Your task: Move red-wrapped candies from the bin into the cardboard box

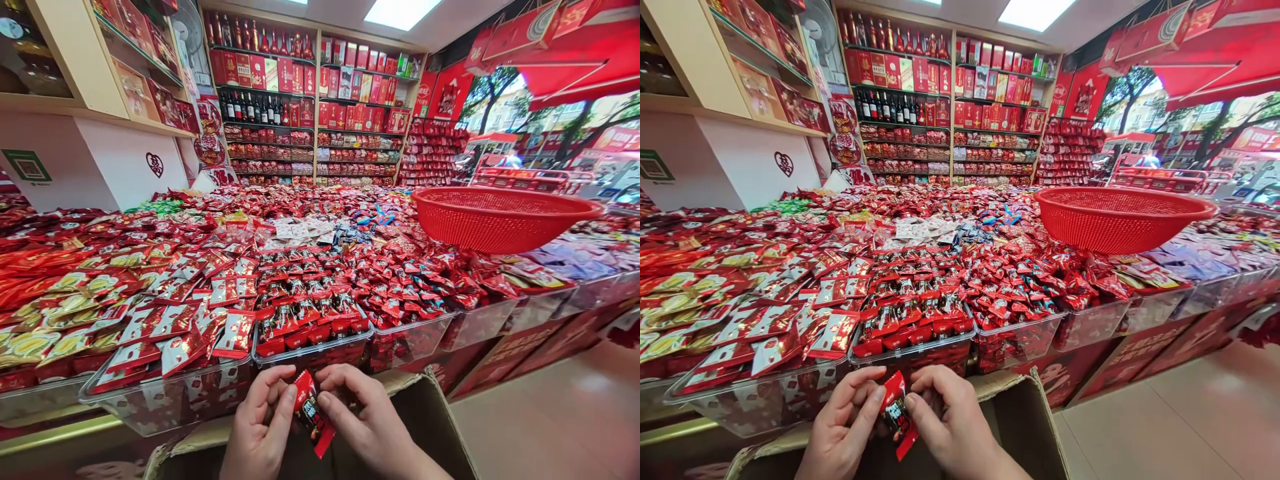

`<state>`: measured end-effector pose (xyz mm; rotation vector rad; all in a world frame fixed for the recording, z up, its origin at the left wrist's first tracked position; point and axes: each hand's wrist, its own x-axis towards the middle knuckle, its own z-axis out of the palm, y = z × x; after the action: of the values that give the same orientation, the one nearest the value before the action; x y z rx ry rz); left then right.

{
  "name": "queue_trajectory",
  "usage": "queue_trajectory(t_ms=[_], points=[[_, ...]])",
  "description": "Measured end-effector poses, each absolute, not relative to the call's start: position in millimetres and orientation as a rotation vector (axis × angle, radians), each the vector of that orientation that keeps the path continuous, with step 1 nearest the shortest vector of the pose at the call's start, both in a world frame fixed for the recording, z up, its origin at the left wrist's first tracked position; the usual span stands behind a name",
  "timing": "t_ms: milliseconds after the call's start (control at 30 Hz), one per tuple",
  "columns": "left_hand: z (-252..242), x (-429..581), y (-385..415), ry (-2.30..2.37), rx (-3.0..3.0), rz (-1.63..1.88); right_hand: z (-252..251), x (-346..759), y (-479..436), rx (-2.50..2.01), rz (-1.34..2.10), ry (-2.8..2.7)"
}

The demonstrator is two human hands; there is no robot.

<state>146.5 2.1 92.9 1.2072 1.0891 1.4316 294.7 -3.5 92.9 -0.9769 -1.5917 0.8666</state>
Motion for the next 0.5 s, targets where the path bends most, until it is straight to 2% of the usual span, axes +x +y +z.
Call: queue_trajectory(t_ms=[100, 233, 367, 500], points=[[89.4, 144.7, 1.4, 1.078, 1.270, 1.431, 96.3, 292.2, -1.9, -0.915, 1.400, -1.378], [88.6, 142.2, 1.2, 1.074, 1.181, 1.428, 110.9, 294.8, -2.1, -0.832, 1.544, -1.285], [87.8, 143.1, 1.6, 1.028, 1.148, 1.440, 149.5, 313.2, 30.2, -0.872, 1.414, -1.438], [80.6, 144.4, 3.5, 1.006, 1.260, 1.458, 187.8, 333.3, 119.7, -1.059, 0.943, -1.585]])
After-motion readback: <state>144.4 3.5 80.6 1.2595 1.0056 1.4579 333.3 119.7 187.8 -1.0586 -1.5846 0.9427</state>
